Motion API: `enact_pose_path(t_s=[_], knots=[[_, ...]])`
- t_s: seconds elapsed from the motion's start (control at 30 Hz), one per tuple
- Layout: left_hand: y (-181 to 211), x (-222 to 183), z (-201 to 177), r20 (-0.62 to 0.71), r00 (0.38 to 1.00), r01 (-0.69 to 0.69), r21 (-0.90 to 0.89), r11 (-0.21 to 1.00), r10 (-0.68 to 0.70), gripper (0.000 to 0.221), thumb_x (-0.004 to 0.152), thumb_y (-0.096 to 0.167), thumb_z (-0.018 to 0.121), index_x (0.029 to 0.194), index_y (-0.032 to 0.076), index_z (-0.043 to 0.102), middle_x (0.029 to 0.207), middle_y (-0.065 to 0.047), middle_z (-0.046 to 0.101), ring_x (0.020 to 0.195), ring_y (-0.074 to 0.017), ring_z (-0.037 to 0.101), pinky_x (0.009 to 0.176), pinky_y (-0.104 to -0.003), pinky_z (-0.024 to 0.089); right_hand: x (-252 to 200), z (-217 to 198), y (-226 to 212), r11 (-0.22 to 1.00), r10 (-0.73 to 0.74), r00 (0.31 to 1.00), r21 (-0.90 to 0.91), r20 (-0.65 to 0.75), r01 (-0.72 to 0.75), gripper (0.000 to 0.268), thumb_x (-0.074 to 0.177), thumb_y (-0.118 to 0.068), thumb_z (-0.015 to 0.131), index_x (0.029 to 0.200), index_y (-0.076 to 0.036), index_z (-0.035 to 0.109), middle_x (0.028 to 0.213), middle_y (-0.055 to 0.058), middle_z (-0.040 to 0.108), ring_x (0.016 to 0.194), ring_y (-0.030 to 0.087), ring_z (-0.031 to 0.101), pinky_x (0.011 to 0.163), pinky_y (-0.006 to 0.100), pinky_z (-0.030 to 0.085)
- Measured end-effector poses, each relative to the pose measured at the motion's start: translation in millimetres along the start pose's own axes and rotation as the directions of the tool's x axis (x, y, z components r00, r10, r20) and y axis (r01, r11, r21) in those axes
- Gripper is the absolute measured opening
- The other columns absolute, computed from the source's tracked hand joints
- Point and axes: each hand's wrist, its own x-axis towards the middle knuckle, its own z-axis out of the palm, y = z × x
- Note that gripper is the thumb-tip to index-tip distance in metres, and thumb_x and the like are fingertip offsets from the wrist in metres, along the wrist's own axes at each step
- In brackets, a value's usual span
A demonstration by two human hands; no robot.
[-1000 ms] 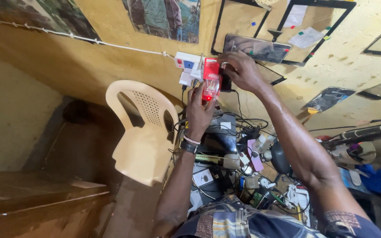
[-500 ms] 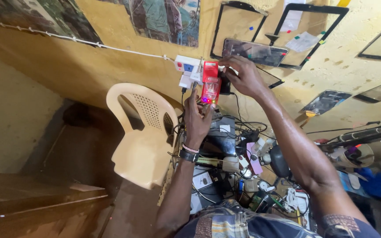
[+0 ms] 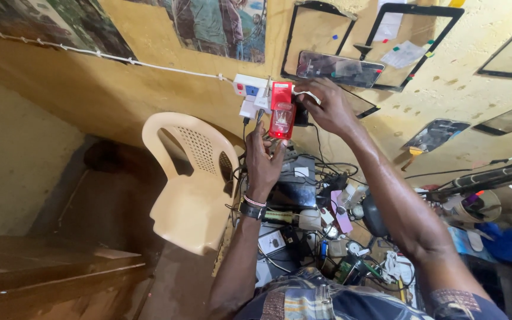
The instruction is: Disassembling an electronic speaker to inspect the internal circuit board using a screwdriver.
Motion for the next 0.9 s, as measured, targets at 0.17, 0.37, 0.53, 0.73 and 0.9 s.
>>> enact_pose_path(t_s=[0.17, 0.37, 0.53, 0.73, 0.9], knots=[[7, -1, -4, 0.017, 1.0, 0.017, -0.006, 1.0, -0.017, 0.057, 0.077, 0.022, 0.064, 0.126, 0.007, 0.038, 0.108, -0.017, 0.046, 0.086, -0.0291, 0.06, 0.065, -0.037, 0.055, -6, 2, -2, 0.998, -0.023, 1.0, 0.059, -0.019, 0.024, 0.013, 0.083, -0.002, 0.058, 0.095, -0.004, 0.063, 0.092, 0.016, 0.061, 0.086, 0.04, 0.055, 0.075, 0.046, 0.044], [10, -3, -8, 0.051, 0.998, 0.032, -0.018, 0.999, -0.031, 0.056, 0.079, 0.023, 0.063, 0.126, 0.006, 0.037, 0.109, -0.018, 0.044, 0.088, -0.0311, 0.059, 0.067, -0.038, 0.055, -11, 4, 3, 1.0, -0.015, 1.0, 0.022, -0.022, 0.016, 0.013, 0.082, -0.003, 0.06, 0.093, -0.008, 0.064, 0.094, 0.01, 0.063, 0.087, 0.035, 0.057, 0.075, 0.043, 0.045], [17, -4, -13, 0.044, 0.998, 0.045, 0.01, 0.999, -0.045, 0.055, 0.079, 0.022, 0.062, 0.126, 0.005, 0.037, 0.109, -0.018, 0.044, 0.086, -0.0298, 0.06, 0.068, -0.038, 0.056, -16, 0, -7, 0.998, -0.02, 0.999, 0.053, -0.043, 0.023, 0.013, 0.081, -0.001, 0.06, 0.092, -0.006, 0.064, 0.094, 0.014, 0.062, 0.089, 0.039, 0.056, 0.076, 0.046, 0.044], [21, -7, -17, 0.052, 0.997, 0.066, -0.015, 0.998, -0.065, 0.056, 0.078, 0.022, 0.063, 0.125, 0.005, 0.037, 0.11, -0.02, 0.044, 0.087, -0.0321, 0.06, 0.069, -0.039, 0.055, -24, -4, -7, 0.999, 0.006, 0.999, 0.033, -0.049, -0.005, 0.014, 0.081, 0.0, 0.059, 0.093, -0.006, 0.064, 0.094, 0.014, 0.062, 0.089, 0.038, 0.057, 0.076, 0.045, 0.044], [20, -11, -15, 0.059, 0.996, 0.065, -0.017, 0.998, -0.064, 0.053, 0.079, 0.022, 0.062, 0.124, 0.004, 0.039, 0.108, -0.02, 0.044, 0.086, -0.0321, 0.06, 0.068, -0.038, 0.055, -30, -6, -9, 0.999, 0.036, 0.998, 0.03, -0.055, -0.034, 0.014, 0.082, -0.001, 0.059, 0.093, -0.008, 0.065, 0.095, 0.011, 0.062, 0.09, 0.036, 0.057, 0.078, 0.044, 0.043]])
